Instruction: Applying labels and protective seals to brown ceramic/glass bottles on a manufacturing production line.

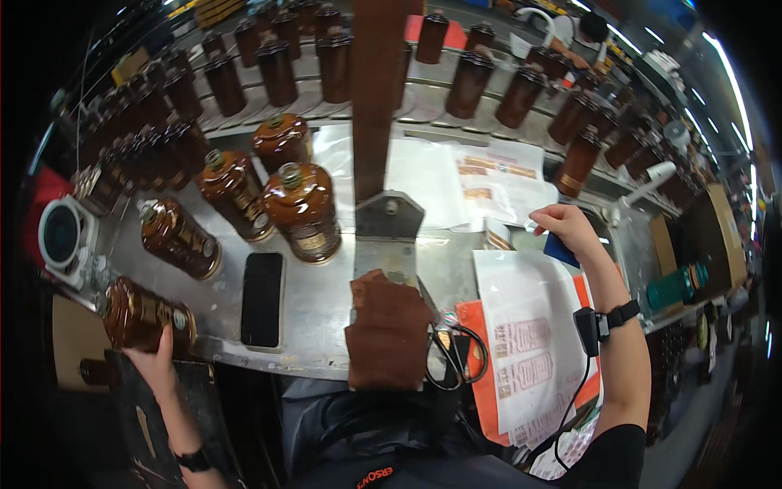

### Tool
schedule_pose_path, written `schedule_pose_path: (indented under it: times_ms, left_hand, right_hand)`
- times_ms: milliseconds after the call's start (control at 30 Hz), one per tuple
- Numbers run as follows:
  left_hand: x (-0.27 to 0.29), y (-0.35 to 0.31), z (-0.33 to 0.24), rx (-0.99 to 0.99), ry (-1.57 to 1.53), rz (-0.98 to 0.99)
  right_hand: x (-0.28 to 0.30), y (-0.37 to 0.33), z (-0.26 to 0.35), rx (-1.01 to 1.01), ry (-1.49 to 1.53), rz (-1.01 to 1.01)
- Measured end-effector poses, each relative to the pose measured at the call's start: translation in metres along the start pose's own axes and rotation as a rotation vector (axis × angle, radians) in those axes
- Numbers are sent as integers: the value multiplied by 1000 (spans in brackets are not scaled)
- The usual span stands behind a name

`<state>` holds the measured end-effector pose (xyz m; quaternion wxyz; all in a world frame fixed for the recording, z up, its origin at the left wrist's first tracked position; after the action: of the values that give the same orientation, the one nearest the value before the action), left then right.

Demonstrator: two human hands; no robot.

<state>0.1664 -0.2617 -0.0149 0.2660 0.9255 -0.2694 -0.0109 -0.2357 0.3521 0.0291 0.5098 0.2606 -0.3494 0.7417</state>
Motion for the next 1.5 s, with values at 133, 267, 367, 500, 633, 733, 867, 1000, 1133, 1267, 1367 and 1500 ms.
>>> schedule_pose_path:
  times_ms: [133,267,367,500,633,733,867,1000,1133,1267,1367,1500]
  left_hand:
    - [-19,22,11,0,68,-118]
    - [-25,33,36,52,85,-138]
    - [-28,42,51,64,12,-98]
    - [-22,53,61,72,-32,-70]
    - [-10,53,55,191,-3,-14]
    - [-34,54,62,134,62,-16]
    - [-26,58,37,63,-86,-31]
    - [-16,65,43,79,-39,-24]
    - [-8,69,41,77,19,18]
    - [-28,60,-20,-206,491,-105]
    - [-98,44,-75,-276,133,83]
    - [-184,47,-44,-122,247,218]
  right_hand:
    - [-35,17,46,210,-418,112]
    - [-53,29,59,439,-686,184]
    - [-58,32,62,437,-814,243]
    - [-62,41,62,508,-881,226]
    - [-66,47,56,609,-844,169]
    - [-47,33,45,637,-869,29]
    - [-46,24,52,660,-894,-53]
    - [-46,21,44,696,-892,-106]
    - [-45,21,37,685,-895,-221]
    - [-40,23,24,498,-881,-373]
    - [-39,11,29,645,-870,-486]
    - [-44,-6,45,798,-1012,-496]
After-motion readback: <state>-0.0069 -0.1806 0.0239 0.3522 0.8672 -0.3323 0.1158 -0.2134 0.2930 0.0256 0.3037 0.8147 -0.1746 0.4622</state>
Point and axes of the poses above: each hand's wrist, its own y-axis towards the middle knuckle, its own x-axis out of the back of the hand, z = x × y, the point moved 4 cm from there along y, towards the middle knuckle, and after that the axes turned 11 degrees about -y, right-handed, at the moved point
